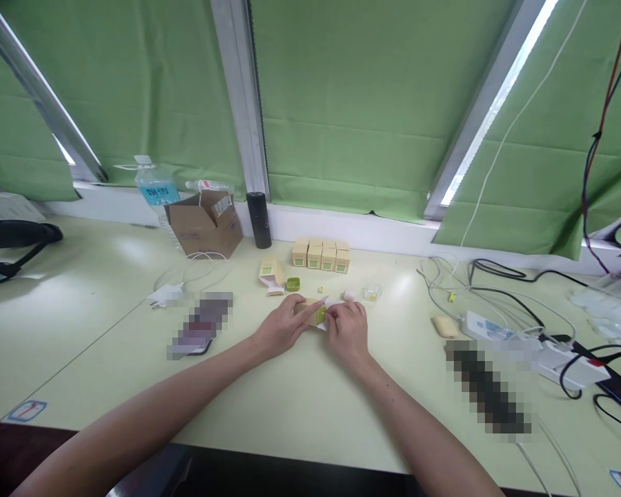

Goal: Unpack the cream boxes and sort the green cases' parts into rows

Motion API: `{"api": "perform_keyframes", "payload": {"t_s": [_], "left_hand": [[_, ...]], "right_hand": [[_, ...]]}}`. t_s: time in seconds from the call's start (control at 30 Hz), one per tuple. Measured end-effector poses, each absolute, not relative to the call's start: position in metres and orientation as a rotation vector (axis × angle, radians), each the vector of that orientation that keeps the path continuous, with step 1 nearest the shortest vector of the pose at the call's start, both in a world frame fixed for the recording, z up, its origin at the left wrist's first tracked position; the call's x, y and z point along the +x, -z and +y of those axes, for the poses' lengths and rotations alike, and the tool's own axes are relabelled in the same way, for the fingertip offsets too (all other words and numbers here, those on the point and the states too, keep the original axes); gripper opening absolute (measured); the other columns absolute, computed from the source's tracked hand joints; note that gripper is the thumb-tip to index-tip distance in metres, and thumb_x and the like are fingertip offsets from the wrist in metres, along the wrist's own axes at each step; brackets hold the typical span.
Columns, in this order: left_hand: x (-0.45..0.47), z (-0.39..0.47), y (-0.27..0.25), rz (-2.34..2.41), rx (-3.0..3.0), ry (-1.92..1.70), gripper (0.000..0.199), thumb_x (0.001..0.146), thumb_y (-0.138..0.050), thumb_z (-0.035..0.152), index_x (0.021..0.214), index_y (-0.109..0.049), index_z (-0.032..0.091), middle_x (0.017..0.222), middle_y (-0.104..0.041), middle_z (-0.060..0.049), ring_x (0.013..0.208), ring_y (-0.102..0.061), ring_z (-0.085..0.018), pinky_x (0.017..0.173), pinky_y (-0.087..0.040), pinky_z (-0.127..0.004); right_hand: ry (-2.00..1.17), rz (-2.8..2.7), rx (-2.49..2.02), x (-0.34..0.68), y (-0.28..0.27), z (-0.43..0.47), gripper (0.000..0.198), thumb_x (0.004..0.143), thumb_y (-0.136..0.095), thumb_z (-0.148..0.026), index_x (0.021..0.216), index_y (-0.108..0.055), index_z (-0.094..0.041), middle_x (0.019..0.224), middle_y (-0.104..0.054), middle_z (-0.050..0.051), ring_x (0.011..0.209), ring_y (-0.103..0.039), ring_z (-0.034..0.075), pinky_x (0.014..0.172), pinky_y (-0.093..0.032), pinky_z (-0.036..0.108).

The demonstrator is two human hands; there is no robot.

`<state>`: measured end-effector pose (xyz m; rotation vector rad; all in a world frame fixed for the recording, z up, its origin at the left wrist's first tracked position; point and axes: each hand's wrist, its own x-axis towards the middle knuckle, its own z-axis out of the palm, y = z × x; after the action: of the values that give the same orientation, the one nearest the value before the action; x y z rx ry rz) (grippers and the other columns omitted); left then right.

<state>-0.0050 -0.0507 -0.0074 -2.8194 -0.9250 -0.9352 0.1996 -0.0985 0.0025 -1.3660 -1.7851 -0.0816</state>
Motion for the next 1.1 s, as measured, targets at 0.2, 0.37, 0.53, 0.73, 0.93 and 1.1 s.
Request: {"api": "perform_keyframes", "payload": {"t_s": [0.2,0.37,0.53,0.73,0.93,1.1], "left_hand": [[-0.009,-0.046,0.008,-1.038,-2.808,1.010,0.064,0.099,-0.051,0.025,0.157,-0.029,0.037,0.122,-0.046,-0.012,0.106,-0.057,-0.027,0.082,-0.059,-0.043],[-0.012,-0.043,0.008,-1.129,-2.769,1.048,0.068,0.096,-0.055,0.020,0.157,-0.030,0.035,0.123,-0.046,-0.013,0.109,-0.058,-0.028,0.086,-0.059,-0.046],[-0.013,-0.041,0.006,-1.180,-2.731,1.155,0.067,0.095,-0.055,0.017,0.156,-0.032,0.031,0.126,-0.046,-0.014,0.116,-0.055,-0.029,0.092,-0.057,-0.047],[-0.015,-0.039,0.002,-1.307,-2.685,1.310,0.066,0.094,-0.053,0.016,0.155,-0.032,0.026,0.130,-0.046,-0.015,0.125,-0.049,-0.031,0.100,-0.053,-0.049],[-0.013,-0.037,0.001,-1.395,-2.788,1.732,0.057,0.099,-0.051,0.024,0.154,-0.035,0.027,0.134,-0.050,-0.014,0.126,-0.050,-0.026,0.107,-0.047,-0.048],[-0.010,-0.029,0.004,-1.582,-2.884,2.560,0.059,0.099,-0.052,0.053,0.149,-0.034,0.027,0.123,-0.064,-0.009,0.109,-0.063,-0.020,0.091,-0.054,-0.036]], "right_hand": [[-0.045,-1.606,-1.365,0.204,-0.002,-0.097,0.016,0.101,-0.043,-0.032,0.092,-0.054,-0.024,0.089,-0.064,0.004,0.078,-0.058,0.021,0.071,-0.046,0.035],[-0.264,-1.460,-1.373,0.207,0.000,-0.094,0.027,0.103,-0.037,-0.047,0.097,-0.051,-0.024,0.100,-0.069,0.008,0.080,-0.062,0.021,0.068,-0.049,0.034],[-0.277,-1.414,-1.495,0.212,-0.001,-0.093,0.031,0.102,-0.034,-0.052,0.096,-0.050,-0.025,0.086,-0.070,0.004,0.063,-0.058,0.020,0.060,-0.043,0.032],[-0.147,-1.630,-1.557,0.213,-0.003,-0.096,0.022,0.101,-0.036,-0.038,0.096,-0.053,-0.025,0.083,-0.070,0.001,0.066,-0.062,0.020,0.062,-0.041,0.031],[0.047,-1.859,-1.590,0.209,-0.003,-0.097,0.023,0.100,-0.036,-0.028,0.091,-0.057,-0.024,0.077,-0.068,0.003,0.065,-0.058,0.022,0.058,-0.035,0.032],[0.091,-1.804,-1.483,0.209,-0.008,-0.099,0.022,0.101,-0.041,-0.031,0.107,-0.060,-0.024,0.095,-0.072,0.007,0.086,-0.065,0.025,0.071,-0.047,0.037]]}}
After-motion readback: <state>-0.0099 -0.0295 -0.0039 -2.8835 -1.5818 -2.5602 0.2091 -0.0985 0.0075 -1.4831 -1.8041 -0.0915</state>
